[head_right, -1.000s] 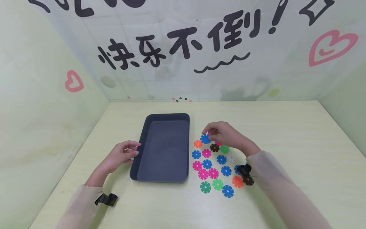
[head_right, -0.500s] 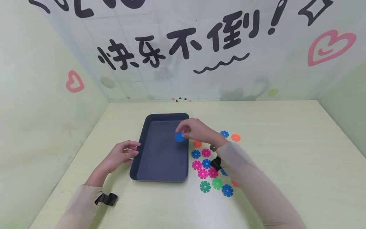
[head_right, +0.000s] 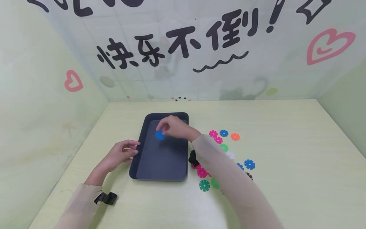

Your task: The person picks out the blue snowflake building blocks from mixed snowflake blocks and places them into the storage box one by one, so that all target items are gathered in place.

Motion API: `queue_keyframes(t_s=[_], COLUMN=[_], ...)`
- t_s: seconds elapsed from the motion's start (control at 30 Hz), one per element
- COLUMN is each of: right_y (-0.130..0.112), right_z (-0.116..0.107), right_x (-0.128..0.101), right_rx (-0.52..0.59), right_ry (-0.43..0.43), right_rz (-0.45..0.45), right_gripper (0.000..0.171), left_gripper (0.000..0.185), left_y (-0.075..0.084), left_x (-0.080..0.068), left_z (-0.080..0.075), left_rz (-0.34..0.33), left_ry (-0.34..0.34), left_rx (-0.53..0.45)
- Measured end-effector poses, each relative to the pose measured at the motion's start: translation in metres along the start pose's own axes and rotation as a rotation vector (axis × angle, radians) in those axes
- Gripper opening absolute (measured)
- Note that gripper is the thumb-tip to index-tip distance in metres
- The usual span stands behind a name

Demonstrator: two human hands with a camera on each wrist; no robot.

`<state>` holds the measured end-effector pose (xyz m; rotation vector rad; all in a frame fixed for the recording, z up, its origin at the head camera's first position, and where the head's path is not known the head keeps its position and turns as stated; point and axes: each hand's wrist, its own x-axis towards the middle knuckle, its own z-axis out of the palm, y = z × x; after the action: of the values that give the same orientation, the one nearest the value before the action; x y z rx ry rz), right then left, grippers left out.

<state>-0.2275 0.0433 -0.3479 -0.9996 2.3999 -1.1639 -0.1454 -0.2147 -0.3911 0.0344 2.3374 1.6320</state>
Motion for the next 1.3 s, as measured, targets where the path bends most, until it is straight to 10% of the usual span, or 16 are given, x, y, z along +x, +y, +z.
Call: queue_keyframes(t_s=[0.77,1.3], right_y=[-0.003,-0.007], right_z=[0.046,0.070], right_x=[0.040,0.044], right_rx=[0.200,0.123], right_ry=[-0.225,-0.320], right_rz=[0.153,0.150], right_gripper=[0.023,0.018], left_gripper=[0.036,0.036], left_y=[0.001,-0.001], left_x=[0.001,0.002], left_z=[0.000,-0.001], left_rz=[-0.012,-0.002], left_ry=[0.008,-0.012], left_rx=[-0.004,0.010])
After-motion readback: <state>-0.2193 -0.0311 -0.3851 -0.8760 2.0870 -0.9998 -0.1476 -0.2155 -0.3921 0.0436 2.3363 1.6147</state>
